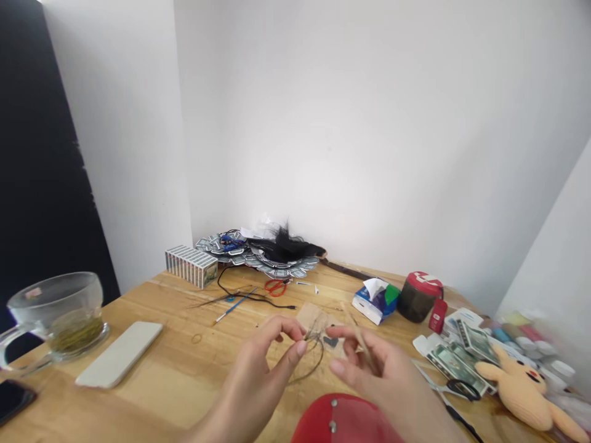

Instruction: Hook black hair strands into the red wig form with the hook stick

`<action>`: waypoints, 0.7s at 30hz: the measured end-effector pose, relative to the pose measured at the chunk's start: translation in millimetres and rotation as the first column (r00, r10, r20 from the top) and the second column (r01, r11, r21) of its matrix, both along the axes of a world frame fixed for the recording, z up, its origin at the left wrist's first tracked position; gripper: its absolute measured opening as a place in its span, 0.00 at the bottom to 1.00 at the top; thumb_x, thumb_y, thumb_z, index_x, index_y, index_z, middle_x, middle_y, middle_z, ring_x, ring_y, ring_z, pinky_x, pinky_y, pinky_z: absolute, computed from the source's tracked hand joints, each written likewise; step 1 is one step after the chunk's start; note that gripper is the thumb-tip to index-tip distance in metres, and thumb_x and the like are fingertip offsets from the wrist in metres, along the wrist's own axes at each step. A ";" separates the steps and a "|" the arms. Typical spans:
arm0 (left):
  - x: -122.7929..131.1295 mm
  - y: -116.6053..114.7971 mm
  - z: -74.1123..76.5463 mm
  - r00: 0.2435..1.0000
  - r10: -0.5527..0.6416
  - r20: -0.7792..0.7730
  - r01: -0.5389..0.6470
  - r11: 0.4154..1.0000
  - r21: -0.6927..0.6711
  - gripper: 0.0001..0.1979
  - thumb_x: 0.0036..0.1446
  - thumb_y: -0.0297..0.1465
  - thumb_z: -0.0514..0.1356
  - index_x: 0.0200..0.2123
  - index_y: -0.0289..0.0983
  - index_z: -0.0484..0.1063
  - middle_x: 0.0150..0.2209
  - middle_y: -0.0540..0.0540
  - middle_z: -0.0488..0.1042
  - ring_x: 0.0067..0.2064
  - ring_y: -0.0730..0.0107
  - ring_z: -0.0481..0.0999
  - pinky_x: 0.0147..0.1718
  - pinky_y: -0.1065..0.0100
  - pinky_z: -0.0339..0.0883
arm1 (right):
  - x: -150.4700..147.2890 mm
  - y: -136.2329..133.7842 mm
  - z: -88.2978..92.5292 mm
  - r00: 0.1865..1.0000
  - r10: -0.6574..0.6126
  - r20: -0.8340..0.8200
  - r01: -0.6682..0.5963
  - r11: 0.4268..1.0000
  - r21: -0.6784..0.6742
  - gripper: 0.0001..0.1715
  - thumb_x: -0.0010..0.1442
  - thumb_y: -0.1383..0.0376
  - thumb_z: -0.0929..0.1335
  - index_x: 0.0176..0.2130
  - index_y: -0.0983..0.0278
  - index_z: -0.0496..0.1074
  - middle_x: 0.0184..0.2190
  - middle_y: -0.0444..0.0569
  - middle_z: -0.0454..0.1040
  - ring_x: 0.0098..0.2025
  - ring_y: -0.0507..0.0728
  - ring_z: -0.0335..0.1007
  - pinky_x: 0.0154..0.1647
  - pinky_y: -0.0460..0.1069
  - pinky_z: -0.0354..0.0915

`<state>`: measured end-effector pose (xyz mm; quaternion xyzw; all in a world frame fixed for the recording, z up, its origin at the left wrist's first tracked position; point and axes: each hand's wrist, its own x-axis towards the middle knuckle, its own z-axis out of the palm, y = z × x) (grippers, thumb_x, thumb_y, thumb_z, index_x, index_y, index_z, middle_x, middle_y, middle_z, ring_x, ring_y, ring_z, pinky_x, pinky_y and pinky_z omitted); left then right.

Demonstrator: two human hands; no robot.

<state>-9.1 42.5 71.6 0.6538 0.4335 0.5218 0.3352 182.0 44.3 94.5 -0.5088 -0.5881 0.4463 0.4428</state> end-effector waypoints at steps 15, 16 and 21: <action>0.6 7.5 -11.6 0.985 -0.120 -0.124 0.109 0.990 -0.094 0.13 0.61 0.32 0.60 0.48 0.45 0.77 0.30 0.51 0.79 0.34 0.65 0.76 0.38 0.70 0.65 | 6.6 2.8 -1.5 0.947 0.026 0.321 -0.080 0.985 0.155 0.15 0.59 0.55 0.66 0.30 0.62 0.73 0.25 0.41 0.62 0.25 0.53 0.58 0.26 0.47 0.56; -0.8 8.3 -10.7 0.974 -0.133 -0.185 0.123 0.990 -0.065 0.13 0.62 0.31 0.59 0.47 0.46 0.78 0.31 0.51 0.79 0.35 0.65 0.76 0.38 0.70 0.65 | 9.9 3.0 1.6 0.939 0.019 0.343 -0.078 0.984 0.159 0.15 0.60 0.54 0.66 0.30 0.62 0.73 0.25 0.41 0.62 0.26 0.54 0.59 0.27 0.47 0.57; -8.1 14.3 -2.7 0.966 -0.080 -0.245 0.085 0.996 0.013 0.12 0.62 0.34 0.57 0.29 0.42 0.79 0.27 0.48 0.76 0.31 0.65 0.75 0.33 0.70 0.63 | 24.1 11.8 6.7 0.890 0.023 0.455 -0.134 0.968 0.213 0.17 0.63 0.55 0.64 0.27 0.61 0.68 0.27 0.44 0.65 0.28 0.55 0.61 0.28 0.48 0.57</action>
